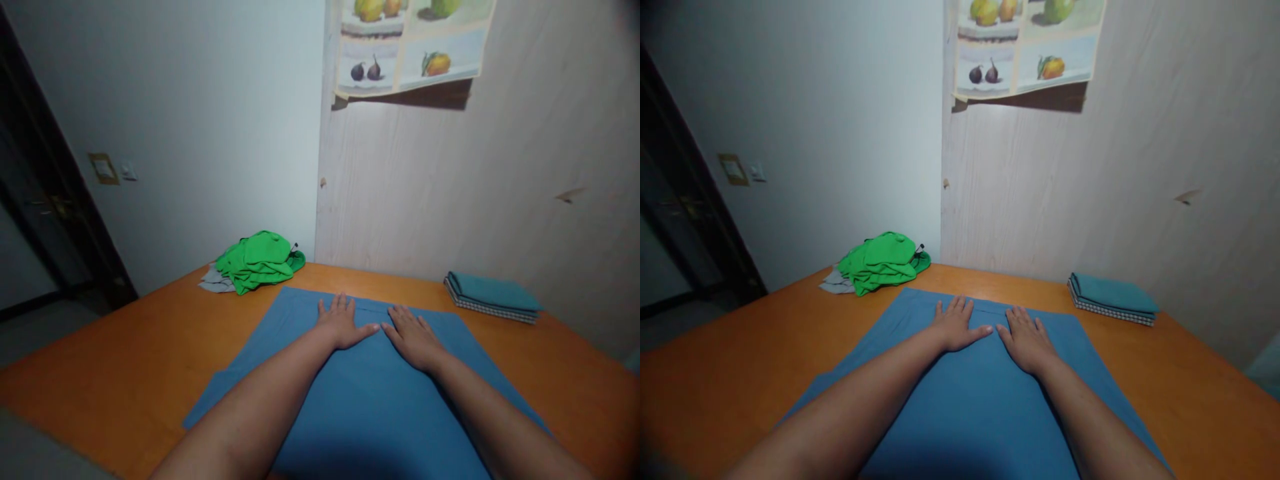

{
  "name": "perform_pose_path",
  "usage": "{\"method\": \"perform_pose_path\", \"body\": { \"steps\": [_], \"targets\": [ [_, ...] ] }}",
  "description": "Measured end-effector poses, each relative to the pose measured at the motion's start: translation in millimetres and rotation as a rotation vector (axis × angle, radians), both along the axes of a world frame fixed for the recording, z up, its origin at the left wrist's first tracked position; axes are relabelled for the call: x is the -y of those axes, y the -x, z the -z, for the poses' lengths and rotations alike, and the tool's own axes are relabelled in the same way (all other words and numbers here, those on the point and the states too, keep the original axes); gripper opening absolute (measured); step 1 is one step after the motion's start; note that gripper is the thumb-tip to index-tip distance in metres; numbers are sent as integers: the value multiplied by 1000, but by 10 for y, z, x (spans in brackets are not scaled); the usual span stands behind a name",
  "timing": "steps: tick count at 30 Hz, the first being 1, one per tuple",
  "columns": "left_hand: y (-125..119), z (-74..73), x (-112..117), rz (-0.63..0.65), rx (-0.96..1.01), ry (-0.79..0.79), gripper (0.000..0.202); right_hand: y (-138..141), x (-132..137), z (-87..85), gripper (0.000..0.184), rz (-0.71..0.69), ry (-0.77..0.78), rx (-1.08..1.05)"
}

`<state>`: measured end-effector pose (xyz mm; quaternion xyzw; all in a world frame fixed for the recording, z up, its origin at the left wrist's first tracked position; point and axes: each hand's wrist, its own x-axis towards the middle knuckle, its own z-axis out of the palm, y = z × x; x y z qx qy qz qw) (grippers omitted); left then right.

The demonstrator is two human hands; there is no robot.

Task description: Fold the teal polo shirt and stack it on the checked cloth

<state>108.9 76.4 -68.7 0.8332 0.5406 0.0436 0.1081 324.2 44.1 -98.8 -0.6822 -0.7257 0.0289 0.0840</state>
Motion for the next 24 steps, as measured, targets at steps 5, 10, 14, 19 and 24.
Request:
{"method": "perform_pose_path", "body": {
  "steps": [5,10,14,19,24],
  "targets": [
    [83,-65,-24,29,6,51,106,3,-2,11,73,4,-2,27],
    [387,-86,30,-6,-18,32,106,-8,-27,25,75,-1,-8,30],
    [781,-70,83,-57,-43,-14,104,-10,-32,26,75,-4,-10,40],
    [1111,-62,87,-96,-76,-47,99,-9,-28,25,76,-8,1,43],
    [1122,-74,77,-92,-88,-49,96,-20,-31,27,75,-10,-5,39]
  ]
}}
